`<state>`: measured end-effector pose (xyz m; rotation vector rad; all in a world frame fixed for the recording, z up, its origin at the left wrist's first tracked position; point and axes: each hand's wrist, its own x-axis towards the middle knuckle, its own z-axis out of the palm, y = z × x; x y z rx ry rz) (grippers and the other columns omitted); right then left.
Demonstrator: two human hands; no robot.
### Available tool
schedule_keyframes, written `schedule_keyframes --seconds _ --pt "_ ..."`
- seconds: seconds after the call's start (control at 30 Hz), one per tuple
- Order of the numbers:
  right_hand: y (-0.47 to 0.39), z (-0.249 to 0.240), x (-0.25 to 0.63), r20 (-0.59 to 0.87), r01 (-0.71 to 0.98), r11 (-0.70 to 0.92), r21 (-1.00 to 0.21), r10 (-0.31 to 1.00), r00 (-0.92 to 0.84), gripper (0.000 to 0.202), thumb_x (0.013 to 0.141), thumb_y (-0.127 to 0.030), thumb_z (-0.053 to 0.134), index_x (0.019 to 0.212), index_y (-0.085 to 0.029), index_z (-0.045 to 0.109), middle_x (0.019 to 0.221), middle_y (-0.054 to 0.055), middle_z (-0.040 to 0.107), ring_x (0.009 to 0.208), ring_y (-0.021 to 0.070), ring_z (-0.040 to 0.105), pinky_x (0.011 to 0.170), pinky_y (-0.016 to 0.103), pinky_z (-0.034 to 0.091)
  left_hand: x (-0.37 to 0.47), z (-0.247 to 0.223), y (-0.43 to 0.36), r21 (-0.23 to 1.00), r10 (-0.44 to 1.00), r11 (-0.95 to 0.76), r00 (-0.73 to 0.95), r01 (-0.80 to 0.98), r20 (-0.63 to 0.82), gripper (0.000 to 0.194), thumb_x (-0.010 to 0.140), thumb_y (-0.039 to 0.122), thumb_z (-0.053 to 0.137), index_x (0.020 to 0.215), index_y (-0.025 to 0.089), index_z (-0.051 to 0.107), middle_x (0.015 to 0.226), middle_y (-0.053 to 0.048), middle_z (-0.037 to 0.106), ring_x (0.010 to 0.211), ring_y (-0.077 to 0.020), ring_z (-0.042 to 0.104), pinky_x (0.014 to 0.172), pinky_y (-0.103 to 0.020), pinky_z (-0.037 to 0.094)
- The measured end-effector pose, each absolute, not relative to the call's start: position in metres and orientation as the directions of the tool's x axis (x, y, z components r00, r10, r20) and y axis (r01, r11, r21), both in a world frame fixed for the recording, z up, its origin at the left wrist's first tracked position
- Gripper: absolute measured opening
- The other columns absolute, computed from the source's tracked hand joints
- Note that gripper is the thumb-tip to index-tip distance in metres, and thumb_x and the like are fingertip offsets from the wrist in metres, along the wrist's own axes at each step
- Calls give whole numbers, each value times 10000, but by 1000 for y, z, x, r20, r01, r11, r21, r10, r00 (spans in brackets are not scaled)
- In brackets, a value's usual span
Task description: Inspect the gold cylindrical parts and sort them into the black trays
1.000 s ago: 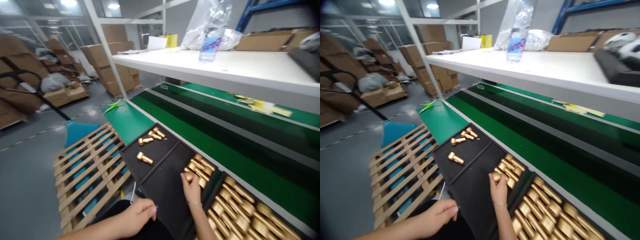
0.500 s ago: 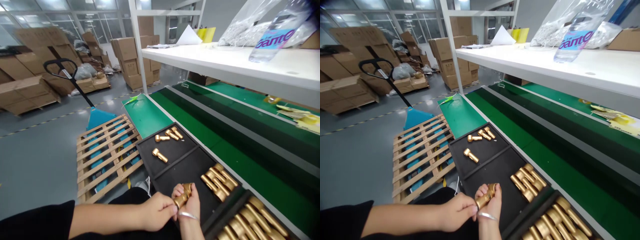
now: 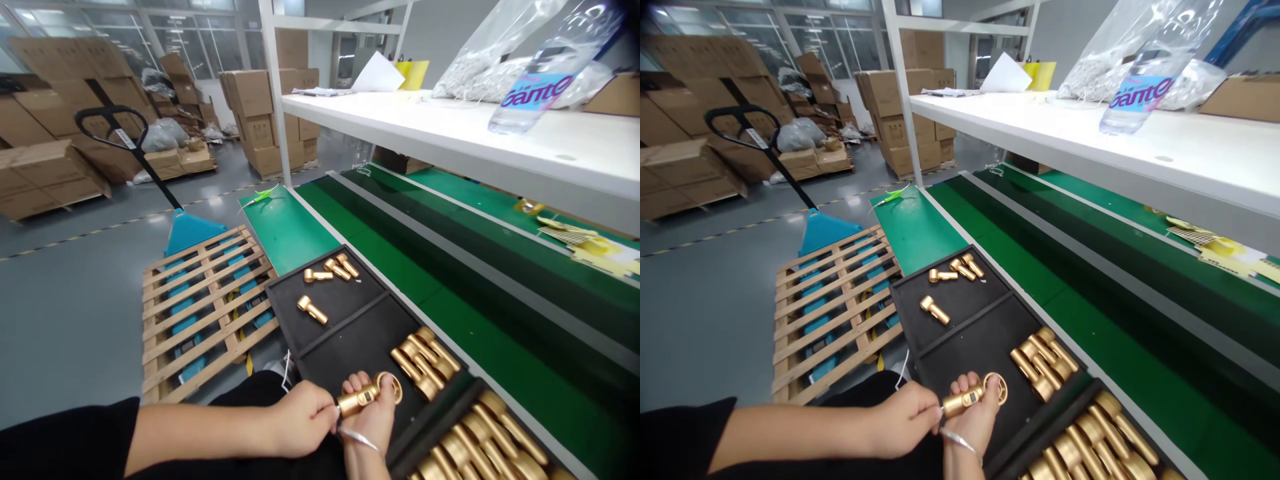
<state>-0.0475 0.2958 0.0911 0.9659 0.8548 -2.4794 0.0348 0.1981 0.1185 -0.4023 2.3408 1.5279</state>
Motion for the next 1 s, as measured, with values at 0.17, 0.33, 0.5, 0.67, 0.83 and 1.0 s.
schedule_keyframes --seconds 0.17,0.33,0.5,0.67,0.83,1.0 --pt "297 85 -56 -754 534 -790 -301 -146 -641 308 816 -460 600 753 -226 411 579 -65 392 481 76 375 419 155 362 27 119 197 849 15 414 -930 -329 -367 277 865 218 474 711 143 692 562 18 557 523 -99 494 506 -187 350" --pt "300 75 -62 -790 660 -749 53 -436 -431 357 817 -437 581 672 -191 365 595 -63 351 474 42 348 411 122 336 23 119 200 840 59 496 -957 -219 -284 251 877 251 493 708 164 657 612 12 576 563 -111 516 570 -206 381" --pt "306 66 -62 -777 620 -785 -26 -374 -506 367 790 -464 605 681 -190 386 614 -56 363 505 50 375 433 130 360 21 114 206 825 17 501 -950 -261 -311 332 920 264 409 705 151 634 607 7 571 542 -103 494 543 -202 370" --pt "311 63 -66 -778 587 -804 -91 -311 -546 380 783 -496 597 682 -196 387 608 -56 365 508 60 380 436 145 368 15 118 208 815 30 502 -936 -289 -351 313 902 293 446 714 150 651 583 12 555 526 -107 497 523 -207 360" --pt "312 71 -66 -781 544 -820 -178 -219 -585 351 808 -486 584 703 -207 400 592 -60 369 499 71 373 433 155 363 9 121 210 794 -3 492 -913 -356 -408 313 889 273 441 683 156 647 572 16 546 533 -111 500 497 -204 335" --pt "314 82 -64 -700 474 -800 -368 -97 -708 352 802 -489 606 707 -211 413 621 -51 403 512 86 372 431 183 370 7 116 212 787 8 439 -874 -433 -486 300 875 257 435 685 151 642 529 33 494 479 -100 448 449 -192 314"
